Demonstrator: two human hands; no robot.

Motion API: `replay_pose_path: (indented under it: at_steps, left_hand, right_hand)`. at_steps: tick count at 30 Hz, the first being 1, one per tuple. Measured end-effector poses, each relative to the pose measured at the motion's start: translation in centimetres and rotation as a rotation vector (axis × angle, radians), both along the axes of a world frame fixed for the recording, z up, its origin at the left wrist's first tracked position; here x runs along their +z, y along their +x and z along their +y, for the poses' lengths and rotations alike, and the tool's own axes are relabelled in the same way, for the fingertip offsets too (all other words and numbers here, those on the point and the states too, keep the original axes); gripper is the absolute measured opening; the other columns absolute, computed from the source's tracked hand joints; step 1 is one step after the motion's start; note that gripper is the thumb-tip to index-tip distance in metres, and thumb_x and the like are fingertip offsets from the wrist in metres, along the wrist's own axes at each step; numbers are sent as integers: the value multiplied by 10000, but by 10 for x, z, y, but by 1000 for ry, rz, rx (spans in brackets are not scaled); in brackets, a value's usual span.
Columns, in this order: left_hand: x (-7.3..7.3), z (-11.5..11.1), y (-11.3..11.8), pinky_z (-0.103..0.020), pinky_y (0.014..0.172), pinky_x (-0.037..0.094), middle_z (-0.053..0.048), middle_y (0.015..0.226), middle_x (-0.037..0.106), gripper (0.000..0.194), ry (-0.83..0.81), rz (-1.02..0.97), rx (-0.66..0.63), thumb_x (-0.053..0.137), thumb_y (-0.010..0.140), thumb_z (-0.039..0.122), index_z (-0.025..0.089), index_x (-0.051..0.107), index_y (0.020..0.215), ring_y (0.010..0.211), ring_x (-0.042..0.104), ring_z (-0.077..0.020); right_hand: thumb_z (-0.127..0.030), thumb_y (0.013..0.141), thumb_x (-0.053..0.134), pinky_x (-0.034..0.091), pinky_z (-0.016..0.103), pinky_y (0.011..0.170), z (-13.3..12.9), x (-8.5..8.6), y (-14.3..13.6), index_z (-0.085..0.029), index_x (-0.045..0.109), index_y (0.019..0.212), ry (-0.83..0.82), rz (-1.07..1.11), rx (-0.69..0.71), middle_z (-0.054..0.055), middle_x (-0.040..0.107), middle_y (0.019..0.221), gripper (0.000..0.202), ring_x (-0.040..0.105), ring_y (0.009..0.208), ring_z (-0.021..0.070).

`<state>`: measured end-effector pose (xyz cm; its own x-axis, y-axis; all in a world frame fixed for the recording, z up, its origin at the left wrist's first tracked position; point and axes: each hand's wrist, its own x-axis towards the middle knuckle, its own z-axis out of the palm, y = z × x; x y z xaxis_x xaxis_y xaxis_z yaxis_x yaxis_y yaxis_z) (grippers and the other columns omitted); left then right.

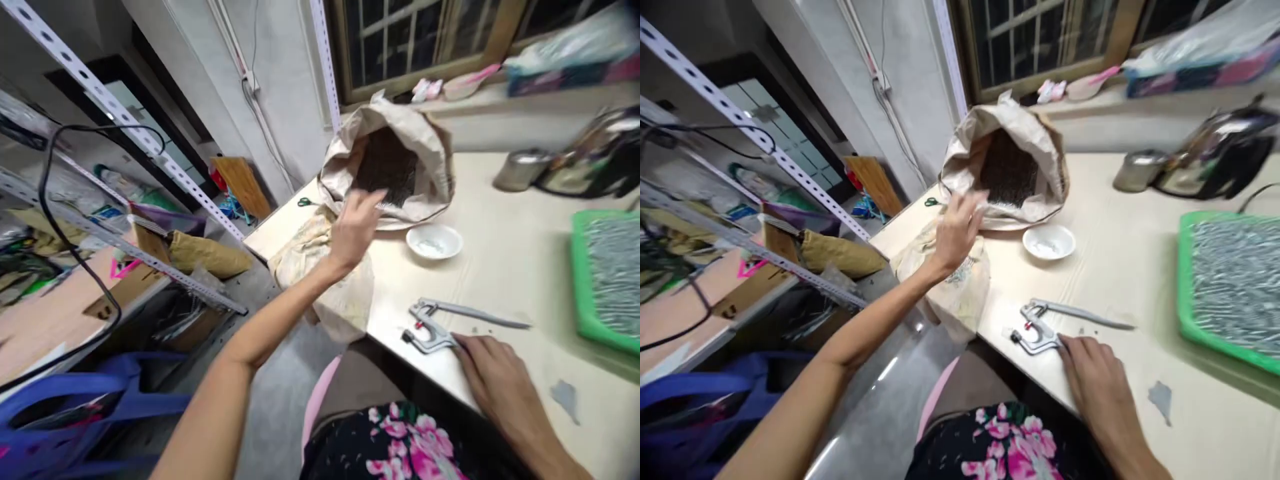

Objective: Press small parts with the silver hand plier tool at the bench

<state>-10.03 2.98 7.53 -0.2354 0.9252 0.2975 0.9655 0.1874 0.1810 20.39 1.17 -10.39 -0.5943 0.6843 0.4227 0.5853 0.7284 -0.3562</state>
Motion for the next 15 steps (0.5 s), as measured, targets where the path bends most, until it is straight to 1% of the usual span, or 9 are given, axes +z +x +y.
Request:
replay_pose_path:
  at_steps: [2,4,5,7,9,10,12,13,15]
  left_hand:
    - [-12,-29,-26,-347,847,486,-61,1064,629,326,-4,-28,33,363,1015,306,236,674,1089,1015,550,-193]
    - [-35,-51,-44,-329,872,478,-74,1040,642,296,45,-63,85,396,998,248,183,679,1059,999,581,-190]
    - [-48,-59,-50,-322,884,473,-77,1037,648,276,65,-88,118,418,988,237,176,678,1061,1013,588,-193]
    - [-72,-69,-57,-322,900,469,-76,1021,659,249,40,-108,101,458,975,240,177,684,1058,1019,594,-199]
    - [-85,-75,-58,-326,898,475,-75,997,661,232,-26,-109,53,486,964,247,181,697,1036,1006,597,-203]
    - [-85,-77,-57,-327,896,479,-74,997,658,223,-57,-109,28,499,958,245,182,701,1030,1006,596,-204]
    - [-69,-82,-59,-332,912,481,-79,1043,644,213,-52,-114,7,519,946,228,179,693,1058,1040,584,-209]
    - [-55,-83,-62,-340,934,476,-87,1111,625,234,9,-114,20,525,941,216,178,669,1122,1085,568,-213]
    - [-21,-82,-71,-384,999,447,-126,1199,574,319,307,-97,167,488,964,242,133,587,1247,1149,536,-229]
  right_hand:
    - [-417,1005,330,449,397,751,-1,3,-5,-204,604,1084,-2,28,-1,95,615,902,356,564,823,253]
    - [-410,1006,337,444,393,747,0,0,-9,-217,600,1085,35,53,-7,86,610,893,335,565,820,249]
    - [-409,1006,341,443,394,749,0,-3,-10,-220,599,1084,52,59,-10,85,610,897,328,566,823,248]
    - [-407,1004,346,442,400,756,1,-7,-10,-217,598,1080,73,62,-20,86,609,904,324,564,827,249]
    - [-406,1002,346,441,404,763,0,-9,-9,-208,597,1083,68,50,-19,90,609,915,330,560,834,252]
    - [-407,1001,343,440,405,763,-1,-9,-7,-203,598,1087,60,39,-15,93,609,920,337,559,837,254]
    - [-416,996,335,438,411,761,0,-8,-3,-192,598,1099,36,9,-2,106,612,944,361,556,850,264]
    - [-425,993,328,437,417,763,2,-8,0,-185,598,1106,23,-9,7,116,615,958,378,556,860,271]
    - [-466,984,314,432,437,772,9,-8,4,-166,602,1113,13,-36,26,139,618,963,436,552,865,290]
